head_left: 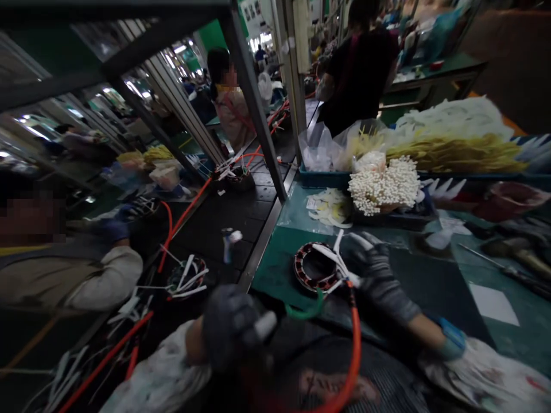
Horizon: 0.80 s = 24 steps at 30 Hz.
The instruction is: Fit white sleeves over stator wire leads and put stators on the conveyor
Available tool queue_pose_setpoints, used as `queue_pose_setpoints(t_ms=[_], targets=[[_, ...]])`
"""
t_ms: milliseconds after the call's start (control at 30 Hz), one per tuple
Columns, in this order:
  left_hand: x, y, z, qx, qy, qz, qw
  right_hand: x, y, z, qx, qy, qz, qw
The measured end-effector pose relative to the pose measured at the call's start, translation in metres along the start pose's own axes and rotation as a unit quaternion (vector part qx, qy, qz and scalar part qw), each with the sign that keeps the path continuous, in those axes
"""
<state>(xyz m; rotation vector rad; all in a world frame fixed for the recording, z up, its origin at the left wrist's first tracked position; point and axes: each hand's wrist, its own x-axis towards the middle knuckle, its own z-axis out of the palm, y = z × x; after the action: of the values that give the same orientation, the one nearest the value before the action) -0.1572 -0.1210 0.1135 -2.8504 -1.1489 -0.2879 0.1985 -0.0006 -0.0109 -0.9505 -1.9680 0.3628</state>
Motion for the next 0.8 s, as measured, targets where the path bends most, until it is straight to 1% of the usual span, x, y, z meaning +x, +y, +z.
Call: queue_pose_setpoints(t_ms=[33,100,133,200,267,333,367,433,500,567,667,733,800], targets=[[0.017,0.010,0.017,-0.005,-0.039,0.102,0.994,-0.016,-0.006,-0.007,0.024,0.007,0.043,0.999],[0.051,0.024,0.053,-0.002,-0.148,0.174,0.974,-0.041,-0.021,-0.022,0.100,-0.014,0.136,0.986],[0.064,0.027,0.068,-0.016,-0.169,0.199,0.965,-0.049,-0.027,-0.030,0.142,-0.039,0.178,0.973],[0.080,0.022,0.090,-0.046,-0.195,0.228,0.953,-0.053,-0.034,-0.046,0.196,-0.079,0.222,0.952],[0.088,0.007,0.098,-0.076,-0.196,0.233,0.949,-0.045,-0.031,-0.061,0.216,-0.078,0.243,0.943],[0.094,-0.014,0.096,-0.091,-0.179,0.208,0.957,-0.030,-0.019,-0.071,0.184,-0.078,0.214,0.956],[0.098,-0.024,0.094,-0.094,-0.163,0.186,0.964,-0.021,-0.011,-0.075,0.161,-0.089,0.184,0.966],[0.109,-0.038,0.091,-0.088,-0.129,0.142,0.978,-0.005,0.007,-0.078,0.108,-0.119,0.089,0.983],[0.119,-0.038,0.092,-0.068,-0.108,0.118,0.985,0.006,0.023,-0.076,0.055,-0.131,0.001,0.990],[0.127,-0.028,0.096,-0.040,-0.090,0.113,0.989,0.013,0.032,-0.073,0.013,-0.138,-0.033,0.990],[0.136,-0.011,0.098,0.007,-0.039,0.126,0.991,0.025,0.026,-0.075,-0.029,-0.146,-0.047,0.988],[0.142,-0.008,0.093,0.021,-0.020,0.147,0.989,0.035,0.011,-0.078,-0.050,-0.166,-0.102,0.980],[0.149,-0.011,0.084,0.009,-0.041,0.156,0.987,0.046,-0.002,-0.078,-0.086,-0.212,-0.172,0.958]])
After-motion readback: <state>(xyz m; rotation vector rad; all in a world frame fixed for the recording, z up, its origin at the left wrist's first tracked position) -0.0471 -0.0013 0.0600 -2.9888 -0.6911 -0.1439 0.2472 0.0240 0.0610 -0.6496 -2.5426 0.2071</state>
